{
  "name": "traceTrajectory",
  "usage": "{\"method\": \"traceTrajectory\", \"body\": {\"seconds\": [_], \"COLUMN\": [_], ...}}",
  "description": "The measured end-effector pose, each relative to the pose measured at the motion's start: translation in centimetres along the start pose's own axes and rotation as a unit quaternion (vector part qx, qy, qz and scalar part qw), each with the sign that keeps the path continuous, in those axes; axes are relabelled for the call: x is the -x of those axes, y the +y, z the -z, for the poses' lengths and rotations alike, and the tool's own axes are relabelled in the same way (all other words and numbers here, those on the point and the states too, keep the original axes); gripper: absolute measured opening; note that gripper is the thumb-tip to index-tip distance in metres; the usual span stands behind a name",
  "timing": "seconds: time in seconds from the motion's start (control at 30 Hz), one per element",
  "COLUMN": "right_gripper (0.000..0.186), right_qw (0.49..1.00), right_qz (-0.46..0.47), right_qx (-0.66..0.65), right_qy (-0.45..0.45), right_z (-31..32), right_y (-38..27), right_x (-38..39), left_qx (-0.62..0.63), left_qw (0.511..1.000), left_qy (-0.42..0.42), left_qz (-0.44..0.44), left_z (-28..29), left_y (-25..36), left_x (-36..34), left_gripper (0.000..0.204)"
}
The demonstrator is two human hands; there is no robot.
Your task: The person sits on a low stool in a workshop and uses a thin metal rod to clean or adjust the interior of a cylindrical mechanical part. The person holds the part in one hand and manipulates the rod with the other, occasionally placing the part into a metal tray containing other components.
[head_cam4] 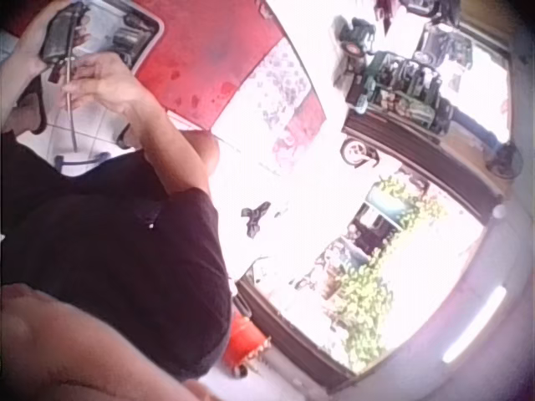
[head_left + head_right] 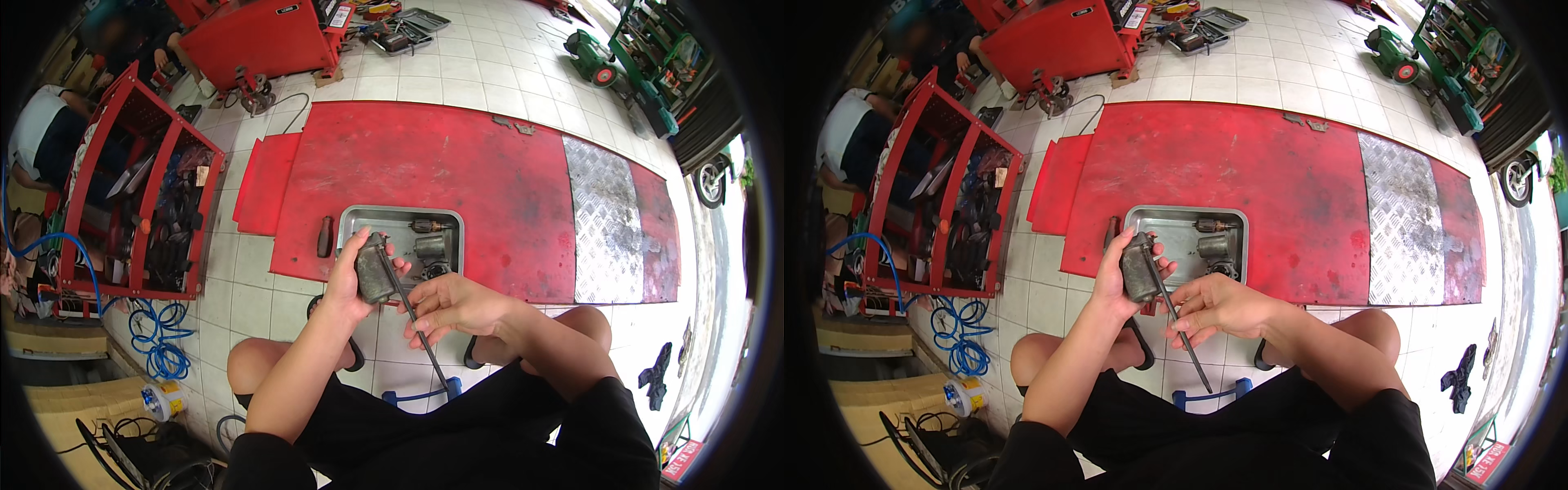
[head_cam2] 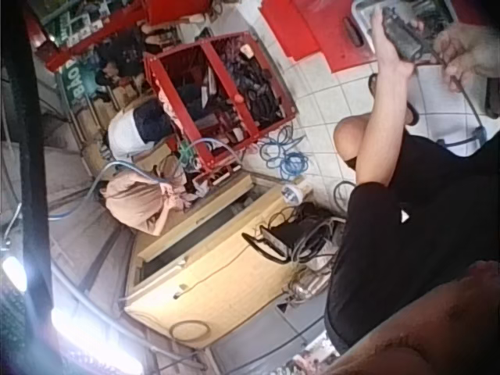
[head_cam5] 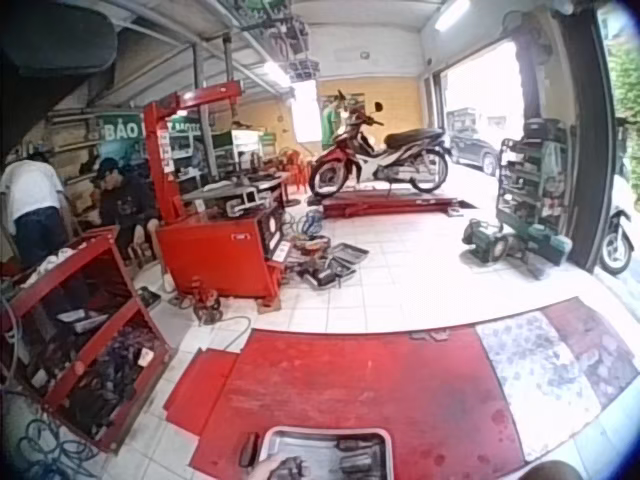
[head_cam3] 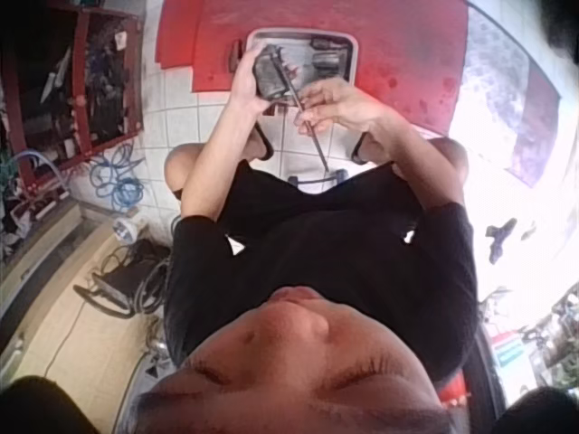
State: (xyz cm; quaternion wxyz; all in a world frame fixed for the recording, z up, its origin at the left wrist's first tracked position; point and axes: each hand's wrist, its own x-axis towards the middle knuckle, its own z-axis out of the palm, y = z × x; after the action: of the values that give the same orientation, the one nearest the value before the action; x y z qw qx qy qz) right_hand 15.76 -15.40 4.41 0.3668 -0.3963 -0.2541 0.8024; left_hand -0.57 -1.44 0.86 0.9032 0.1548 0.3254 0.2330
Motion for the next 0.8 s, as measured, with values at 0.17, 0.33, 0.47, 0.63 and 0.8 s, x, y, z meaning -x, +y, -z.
{"method": "traceTrajectory", "body": {"seconds": [0.17,0.33,0.47,0.63,0.8], "right_gripper": [0.049,0.047,0.046,0.040,0.037], "right_qw": [0.996,1.000,1.000,0.997,0.999], "right_qz": [0.002,0.007,0.001,0.011,0.002], "right_qx": [0.088,-0.016,0.008,0.078,-0.001], "right_qy": [0.012,0.015,0.018,0.020,0.036], "right_z": [1.1,-0.8,-0.4,1.3,-0.2], "right_y": [0.9,-0.3,-0.5,1.1,-0.1], "right_x": [-0.9,-0.1,0.1,-0.8,-0.3], "left_qx": [-0.021,-0.012,0.011,0.008,0.017], "left_qw": [1.000,1.000,1.000,1.000,0.999], "left_qy": [0.011,0.007,-0.003,0.000,-0.016], "left_qz": [-0.001,0.007,0.020,0.025,0.034], "left_z": [-0.5,0.0,-0.2,-0.4,0.3], "left_y": [0.0,0.0,0.0,-0.3,-0.3], "left_x": [0.1,0.1,0.2,-0.1,-0.1], "left_gripper": [0.038,0.039,0.034,0.035,0.034]}}
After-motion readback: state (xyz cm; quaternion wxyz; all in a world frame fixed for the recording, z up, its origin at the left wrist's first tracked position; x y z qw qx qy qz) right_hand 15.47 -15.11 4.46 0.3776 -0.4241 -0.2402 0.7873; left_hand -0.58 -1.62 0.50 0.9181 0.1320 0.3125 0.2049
